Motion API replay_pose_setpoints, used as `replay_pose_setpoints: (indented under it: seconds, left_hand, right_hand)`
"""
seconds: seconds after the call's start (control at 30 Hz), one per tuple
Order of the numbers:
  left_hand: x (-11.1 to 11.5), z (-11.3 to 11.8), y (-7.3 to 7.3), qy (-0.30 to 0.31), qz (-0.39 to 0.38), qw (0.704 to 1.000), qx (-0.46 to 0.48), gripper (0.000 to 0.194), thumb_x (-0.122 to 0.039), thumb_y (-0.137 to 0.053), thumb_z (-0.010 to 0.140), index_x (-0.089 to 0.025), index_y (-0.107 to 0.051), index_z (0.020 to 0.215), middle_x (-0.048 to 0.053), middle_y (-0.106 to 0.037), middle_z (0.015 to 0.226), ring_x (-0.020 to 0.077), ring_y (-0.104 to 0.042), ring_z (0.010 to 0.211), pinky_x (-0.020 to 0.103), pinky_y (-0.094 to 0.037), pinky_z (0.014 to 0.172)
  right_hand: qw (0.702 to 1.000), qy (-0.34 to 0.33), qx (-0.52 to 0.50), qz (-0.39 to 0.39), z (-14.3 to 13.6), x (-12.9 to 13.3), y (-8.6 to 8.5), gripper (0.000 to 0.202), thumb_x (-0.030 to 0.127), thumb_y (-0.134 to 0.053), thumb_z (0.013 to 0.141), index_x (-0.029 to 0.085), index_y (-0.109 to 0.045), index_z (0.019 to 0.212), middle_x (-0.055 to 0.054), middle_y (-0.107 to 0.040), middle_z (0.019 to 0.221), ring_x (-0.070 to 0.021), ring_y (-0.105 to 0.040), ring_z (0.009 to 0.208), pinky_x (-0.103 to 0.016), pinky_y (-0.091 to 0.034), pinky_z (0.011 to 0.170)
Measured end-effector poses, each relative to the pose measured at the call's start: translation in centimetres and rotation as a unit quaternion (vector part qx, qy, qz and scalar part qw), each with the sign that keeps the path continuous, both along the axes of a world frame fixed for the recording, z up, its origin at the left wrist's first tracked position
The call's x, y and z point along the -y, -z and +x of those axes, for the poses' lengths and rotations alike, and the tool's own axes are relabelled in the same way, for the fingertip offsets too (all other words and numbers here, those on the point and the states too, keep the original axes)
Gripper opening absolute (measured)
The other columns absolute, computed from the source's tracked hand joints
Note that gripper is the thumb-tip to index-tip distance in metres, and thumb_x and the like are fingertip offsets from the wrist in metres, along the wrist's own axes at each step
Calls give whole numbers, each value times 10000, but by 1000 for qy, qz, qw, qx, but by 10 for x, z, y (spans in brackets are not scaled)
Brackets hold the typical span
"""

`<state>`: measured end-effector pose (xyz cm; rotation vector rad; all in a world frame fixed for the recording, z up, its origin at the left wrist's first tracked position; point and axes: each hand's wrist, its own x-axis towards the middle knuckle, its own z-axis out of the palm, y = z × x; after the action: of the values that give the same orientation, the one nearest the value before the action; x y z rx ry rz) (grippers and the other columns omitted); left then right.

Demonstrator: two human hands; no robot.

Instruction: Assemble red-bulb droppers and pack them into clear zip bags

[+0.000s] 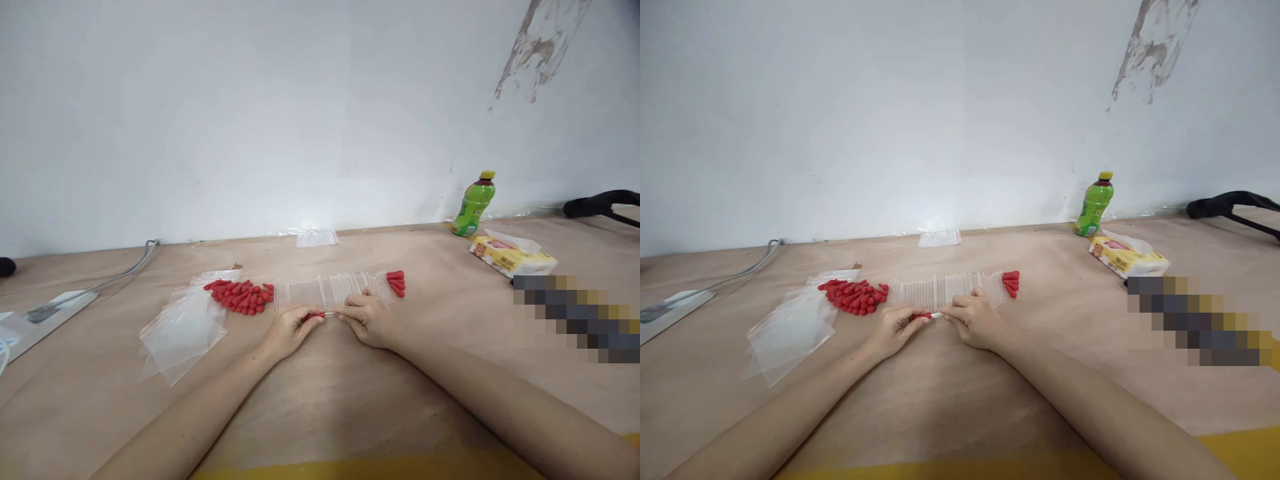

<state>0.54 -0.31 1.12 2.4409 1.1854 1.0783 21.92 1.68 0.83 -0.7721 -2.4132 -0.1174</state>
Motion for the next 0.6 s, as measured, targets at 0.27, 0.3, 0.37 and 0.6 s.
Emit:
replay_pose_setpoints:
  seconds: [0.27,0.3,0.37,0.6]
  left_hand:
    - [-4,-1,5,-40,30,998,48,160,-295,-585,771,-191,-643,878,19,-687,831,142,-626,741,244,-488,694]
    - [-4,-2,5,-40,30,997,50,156,-293,-587,769,-191,-645,871,18,-688,826,142,-627,738,243,-490,692]
    - [-3,-1,5,-36,25,998,47,145,-286,-586,770,-191,-649,859,16,-690,812,141,-629,726,240,-492,681]
    - [0,1,1,-28,-9,999,35,150,-286,-582,769,-177,-643,852,20,-693,802,144,-631,716,240,-491,675]
  right_hand:
    - [994,-25,-99,-30,-2,-6,7,153,215,-425,854,156,-533,945,-42,-570,777,-136,-505,710,-276,-354,683]
    - [992,-28,-114,-39,-3,-6,7,115,211,-436,848,162,-526,900,-37,-574,780,-132,-508,707,-273,-360,683]
    - [990,-35,-125,-46,-4,-5,7,78,196,-441,843,173,-514,825,-26,-578,764,-127,-509,689,-270,-361,673]
    - [993,-43,-109,-21,-6,-2,5,133,186,-405,853,164,-509,773,-27,-571,705,-126,-488,629,-279,-332,638]
